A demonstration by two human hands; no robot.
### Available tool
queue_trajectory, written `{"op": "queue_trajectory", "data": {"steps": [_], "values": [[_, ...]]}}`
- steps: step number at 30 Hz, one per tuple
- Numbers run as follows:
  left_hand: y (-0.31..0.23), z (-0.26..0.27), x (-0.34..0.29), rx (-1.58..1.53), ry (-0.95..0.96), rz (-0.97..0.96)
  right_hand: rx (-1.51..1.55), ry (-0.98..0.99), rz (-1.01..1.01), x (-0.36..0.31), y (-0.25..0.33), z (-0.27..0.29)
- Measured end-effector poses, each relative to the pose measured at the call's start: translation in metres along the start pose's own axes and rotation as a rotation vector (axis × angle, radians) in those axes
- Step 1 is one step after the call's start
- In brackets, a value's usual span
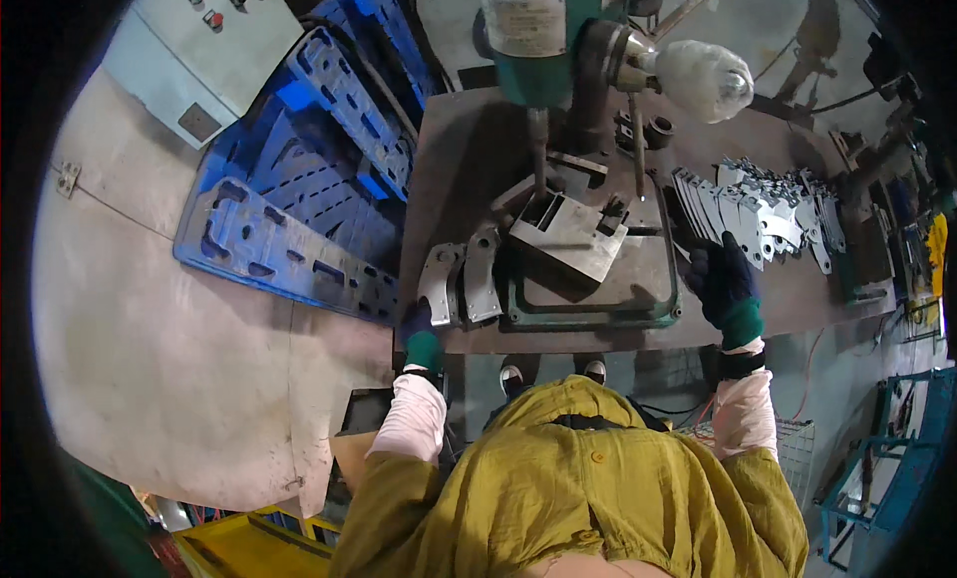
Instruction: Using a drill press to process metal parts on a fabrication floor.
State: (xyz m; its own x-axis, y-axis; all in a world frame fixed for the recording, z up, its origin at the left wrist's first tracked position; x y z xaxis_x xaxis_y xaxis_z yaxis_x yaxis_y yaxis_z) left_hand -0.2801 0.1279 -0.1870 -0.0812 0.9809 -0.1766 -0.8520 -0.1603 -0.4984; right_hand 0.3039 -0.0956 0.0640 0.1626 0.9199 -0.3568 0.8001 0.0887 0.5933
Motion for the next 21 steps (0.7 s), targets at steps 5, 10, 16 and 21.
{"op": "queue_trajectory", "data": {"steps": [5, 10, 16, 21], "values": [[-0.138, 0.009, -0.039, -0.285, -0.107, -0.064, -0.017, -0.217, 0.127, -0.036, 0.016, 0.090], [-0.145, -0.001, -0.049, 0.401, 0.138, -0.180, -0.584, -0.516, 0.356, -0.057, 0.038, 0.165], [-0.125, 0.006, -0.042, 0.136, -0.040, -0.109, -1.782, -0.940, 0.202, -0.071, 0.058, 0.174], [-0.125, 0.014, -0.062, -0.003, -0.311, -0.250, -2.057, -0.740, 0.768, -0.054, 0.066, 0.134]]}}
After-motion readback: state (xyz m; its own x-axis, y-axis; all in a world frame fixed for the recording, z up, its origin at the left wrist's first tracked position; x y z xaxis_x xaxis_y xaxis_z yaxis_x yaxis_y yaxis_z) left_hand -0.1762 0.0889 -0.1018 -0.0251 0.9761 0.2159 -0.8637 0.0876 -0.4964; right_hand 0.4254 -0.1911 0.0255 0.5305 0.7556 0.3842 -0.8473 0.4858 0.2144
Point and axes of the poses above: each hand's wrist, its own x-axis towards the middle knuckle, its own z-axis out of the back of the hand, y = z × x, the point moved 10 cm from there along x, towards the middle knuckle, and after that the axes turned 2 degrees about -z, right-handed, at the moved point
